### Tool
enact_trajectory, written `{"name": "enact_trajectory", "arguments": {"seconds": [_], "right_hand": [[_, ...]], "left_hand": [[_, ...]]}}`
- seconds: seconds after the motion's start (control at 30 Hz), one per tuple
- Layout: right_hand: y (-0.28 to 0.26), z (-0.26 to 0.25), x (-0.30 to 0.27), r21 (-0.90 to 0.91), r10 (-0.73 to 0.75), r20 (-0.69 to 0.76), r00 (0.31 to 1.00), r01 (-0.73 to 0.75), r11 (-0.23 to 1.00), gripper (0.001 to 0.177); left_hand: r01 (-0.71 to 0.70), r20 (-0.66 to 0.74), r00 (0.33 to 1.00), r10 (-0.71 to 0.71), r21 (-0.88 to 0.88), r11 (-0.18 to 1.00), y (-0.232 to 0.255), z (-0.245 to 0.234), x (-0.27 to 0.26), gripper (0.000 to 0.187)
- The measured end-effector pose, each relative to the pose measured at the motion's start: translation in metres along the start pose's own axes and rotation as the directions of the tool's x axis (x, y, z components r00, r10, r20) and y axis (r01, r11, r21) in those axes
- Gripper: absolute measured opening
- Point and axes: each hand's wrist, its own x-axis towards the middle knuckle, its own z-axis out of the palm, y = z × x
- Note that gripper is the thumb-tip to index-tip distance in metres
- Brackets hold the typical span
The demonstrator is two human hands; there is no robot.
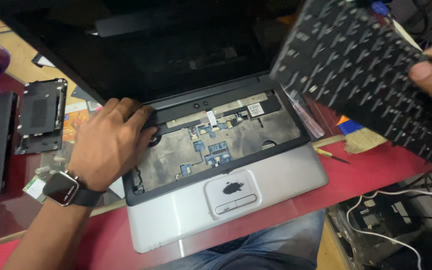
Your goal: The person removes the keyboard from a silver laptop, disconnects the ribbon cable from the motherboard, and then reconnects it. They use a small tool to assist with the connector and then reposition the keyboard.
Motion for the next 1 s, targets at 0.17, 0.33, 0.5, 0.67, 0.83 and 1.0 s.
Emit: {"name": "enact_trajectory", "arguments": {"seconds": [0.17, 0.33, 0.5, 0.67, 0.83, 1.0], "right_hand": [[-0.079, 0.021, 0.019, 0.062, -0.045, 0.023, 0.999, 0.043, 0.997, 0.023], [-0.129, 0.039, 0.035, -0.135, -0.233, 0.067, 0.97, 0.241, 0.961, 0.033], [-0.185, 0.071, 0.051, -0.158, -0.289, 0.266, 0.92, 0.337, 0.928, 0.036], [-0.215, 0.104, 0.067, -0.186, -0.283, 0.39, 0.876, 0.376, 0.908, 0.042], [-0.238, 0.126, 0.076, -0.062, -0.329, 0.424, 0.844, 0.39, 0.919, 0.037], [-0.243, 0.14, 0.082, -0.106, -0.434, 0.413, 0.801, 0.516, 0.85, 0.038]], "left_hand": [[-0.016, -0.05, 0.999, 0.018, 0.033, 0.999, -0.01, 0.004, -0.006, 0.022], [-0.045, -0.082, 0.995, 0.052, 0.081, 0.996, -0.016, 0.011, -0.008, 0.018], [-0.002, -0.071, 0.997, -0.006, -0.104, 0.995, -0.031, 0.003, -0.011, 0.025], [0.07, -0.013, 0.997, -0.076, -0.235, 0.97, -0.043, -0.006, -0.017, 0.013], [0.286, 0.17, 0.952, -0.256, -0.191, 0.939, -0.043, -0.013, -0.016, 0.02], [0.551, 0.359, 0.806, -0.471, -0.163, 0.819, -0.036, -0.015, -0.015, 0.044]]}}
